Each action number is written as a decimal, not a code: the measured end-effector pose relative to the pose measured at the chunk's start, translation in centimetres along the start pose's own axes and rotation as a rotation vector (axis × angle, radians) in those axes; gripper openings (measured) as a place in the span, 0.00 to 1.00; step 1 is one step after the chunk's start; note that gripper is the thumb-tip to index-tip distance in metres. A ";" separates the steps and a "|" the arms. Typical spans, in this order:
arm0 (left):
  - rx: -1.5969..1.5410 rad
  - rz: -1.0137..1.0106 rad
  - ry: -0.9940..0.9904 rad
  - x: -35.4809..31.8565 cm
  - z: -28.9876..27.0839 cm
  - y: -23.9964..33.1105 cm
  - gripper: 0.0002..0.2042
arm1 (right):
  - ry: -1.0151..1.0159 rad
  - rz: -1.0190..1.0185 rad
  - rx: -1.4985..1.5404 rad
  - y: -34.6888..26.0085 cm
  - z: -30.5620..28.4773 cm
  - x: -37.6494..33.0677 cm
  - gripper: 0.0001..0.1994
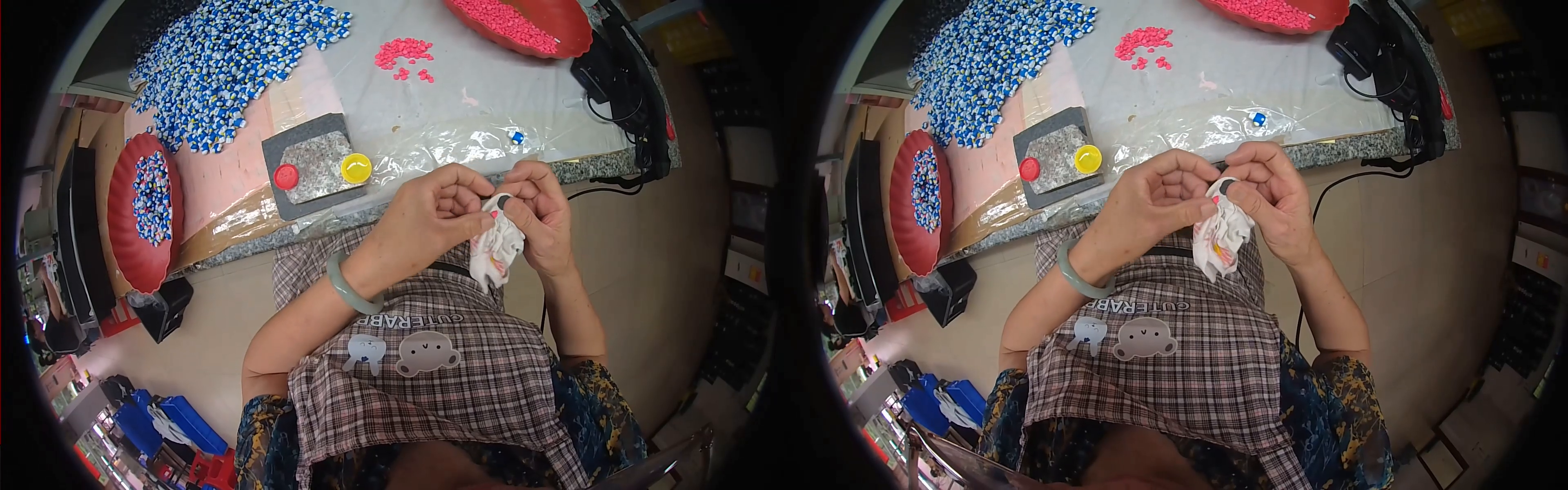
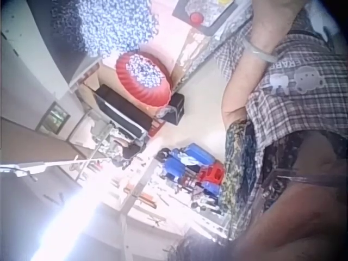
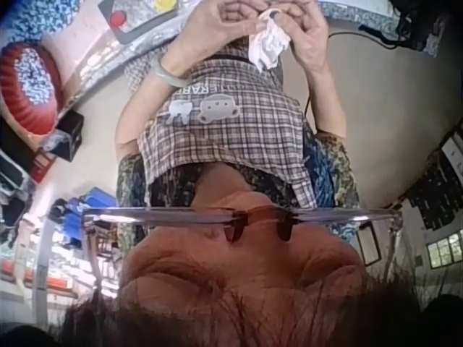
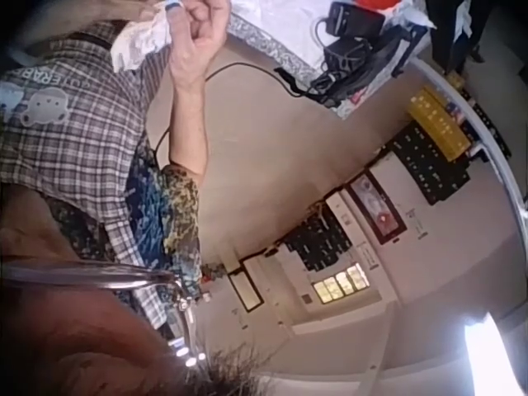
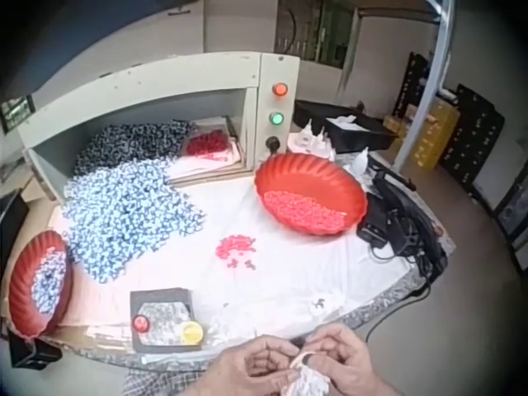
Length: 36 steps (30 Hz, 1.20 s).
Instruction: Manually assembling small plastic toy components at a workstation and using scissors to open a small package.
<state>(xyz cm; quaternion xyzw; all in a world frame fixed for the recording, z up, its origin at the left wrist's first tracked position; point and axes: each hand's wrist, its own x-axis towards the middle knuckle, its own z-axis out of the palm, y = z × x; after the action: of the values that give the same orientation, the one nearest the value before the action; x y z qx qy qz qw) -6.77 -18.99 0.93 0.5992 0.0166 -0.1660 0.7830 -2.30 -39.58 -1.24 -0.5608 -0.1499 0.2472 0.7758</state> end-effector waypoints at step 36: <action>0.091 0.056 0.143 -0.8 1.1 -0.1 0.05 | 0.056 -0.761 -1.319 -3.2 2.7 0.5 0.14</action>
<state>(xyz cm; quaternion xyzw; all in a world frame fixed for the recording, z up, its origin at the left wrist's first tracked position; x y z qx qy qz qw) -7.70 -19.82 1.32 0.6446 0.0482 -0.1013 0.7563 -2.59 -37.91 2.65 -0.8239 -0.4299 -0.1924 0.3150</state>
